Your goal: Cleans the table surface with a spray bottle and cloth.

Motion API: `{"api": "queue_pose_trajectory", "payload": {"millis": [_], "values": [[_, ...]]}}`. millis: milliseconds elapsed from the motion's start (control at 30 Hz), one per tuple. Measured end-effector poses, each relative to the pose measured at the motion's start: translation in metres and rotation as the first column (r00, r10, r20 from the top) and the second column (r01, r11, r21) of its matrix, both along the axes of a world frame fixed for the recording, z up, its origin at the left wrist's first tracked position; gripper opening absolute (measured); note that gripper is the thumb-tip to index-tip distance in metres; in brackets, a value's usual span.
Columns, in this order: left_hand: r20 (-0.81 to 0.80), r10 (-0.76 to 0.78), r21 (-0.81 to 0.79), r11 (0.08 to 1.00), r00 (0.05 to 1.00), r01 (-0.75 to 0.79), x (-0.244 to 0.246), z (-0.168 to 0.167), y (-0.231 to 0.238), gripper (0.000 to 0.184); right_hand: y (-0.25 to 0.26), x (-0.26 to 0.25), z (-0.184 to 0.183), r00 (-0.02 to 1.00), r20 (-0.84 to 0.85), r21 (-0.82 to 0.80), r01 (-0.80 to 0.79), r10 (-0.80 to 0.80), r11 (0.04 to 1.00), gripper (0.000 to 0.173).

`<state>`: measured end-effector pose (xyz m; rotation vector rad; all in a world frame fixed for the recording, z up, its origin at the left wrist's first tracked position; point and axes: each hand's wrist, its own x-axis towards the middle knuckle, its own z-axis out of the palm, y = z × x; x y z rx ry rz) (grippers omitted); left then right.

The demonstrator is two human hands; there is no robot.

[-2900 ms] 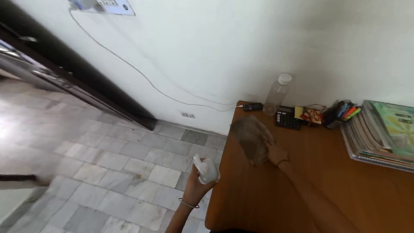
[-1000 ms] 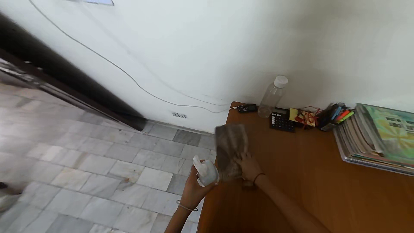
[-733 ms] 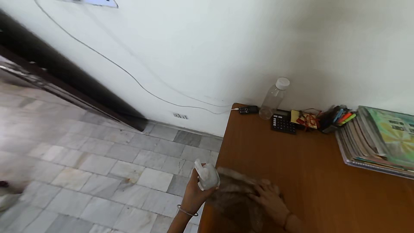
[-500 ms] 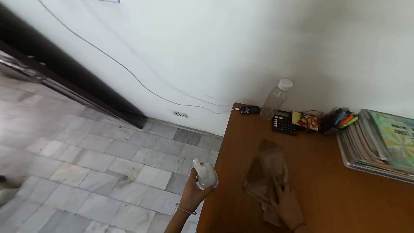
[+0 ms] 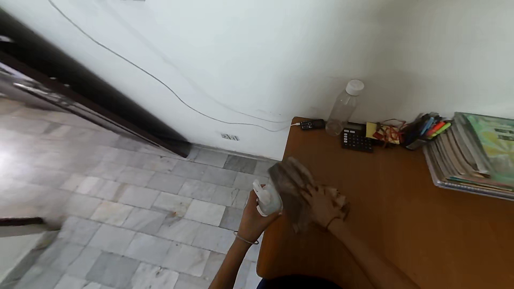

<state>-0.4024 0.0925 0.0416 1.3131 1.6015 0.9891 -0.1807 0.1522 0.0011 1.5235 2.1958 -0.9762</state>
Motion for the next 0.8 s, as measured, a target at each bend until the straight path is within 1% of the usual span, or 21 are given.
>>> {"api": "queue_pose_trajectory", "payload": {"millis": [67, 200, 267, 300, 367, 400, 500, 567, 633, 700, 733, 800], "values": [[-0.012, 0.012, 0.007, 1.0, 1.0, -0.012, 0.001, 0.003, -0.004, 0.094, -0.031, 0.004, -0.002, 0.993, -0.099, -0.007, -0.065, 0.064, 0.998, 0.058], [-0.037, 0.017, 0.005, 1.0, 0.999, -0.017, 0.003, 0.006, -0.006, 0.093, -0.098, 0.024, -0.004, 0.96, -0.213, -0.03, -0.194, 0.183, 0.981, 0.041], [-0.044, -0.022, -0.033, 0.999, 0.999, 0.02, 0.006, 0.005, -0.005, 0.093, -0.125, 0.043, -0.011, 0.943, -0.263, 0.021, -0.205, 0.203, 0.979, 0.036], [-0.04, -0.056, -0.071, 0.996, 0.998, 0.053, 0.009, 0.006, -0.004, 0.094, -0.137, 0.056, -0.018, 0.938, -0.299, 0.094, -0.154, 0.176, 0.984, 0.034], [-0.032, -0.17, -0.134, 0.977, 0.985, 0.164, 0.016, 0.004, -0.001, 0.094, -0.157, 0.081, -0.034, 0.932, -0.351, 0.285, 0.02, 0.085, 0.958, 0.033], [-0.033, -0.249, -0.162, 0.957, 0.968, 0.24, 0.02, 0.001, 0.001, 0.094, -0.162, 0.094, -0.038, 0.941, -0.337, 0.335, 0.096, 0.024, 0.937, 0.034], [-0.037, -0.478, -0.261, 0.852, 0.877, 0.454, 0.036, -0.012, 0.01, 0.097, -0.177, 0.141, -0.042, 0.957, -0.224, 0.382, 0.261, -0.185, 0.886, 0.04], [-0.006, -0.543, -0.29, 0.805, 0.84, 0.518, 0.051, -0.02, 0.012, 0.097, -0.192, 0.177, -0.045, 0.927, -0.166, 0.408, 0.375, -0.336, 0.832, 0.046], [0.027, -0.564, -0.295, 0.784, 0.825, 0.546, 0.066, -0.027, 0.012, 0.095, -0.208, 0.216, -0.041, 0.852, -0.089, 0.381, 0.508, -0.516, 0.773, 0.05], [0.034, -0.583, -0.286, 0.773, 0.812, 0.567, 0.077, -0.036, 0.011, 0.093, -0.231, 0.262, -0.05, 0.755, -0.037, 0.448, 0.598, -0.655, 0.664, 0.056], [0.03, -0.59, -0.293, 0.767, 0.807, 0.571, 0.083, -0.039, 0.011, 0.093, -0.242, 0.285, -0.053, 0.686, -0.005, 0.459, 0.648, -0.727, 0.608, 0.058], [0.008, -0.587, -0.331, 0.762, 0.81, 0.556, 0.093, -0.041, 0.009, 0.097, -0.26, 0.329, -0.05, 0.492, 0.072, 0.416, 0.776, -0.868, 0.474, 0.057]]}}
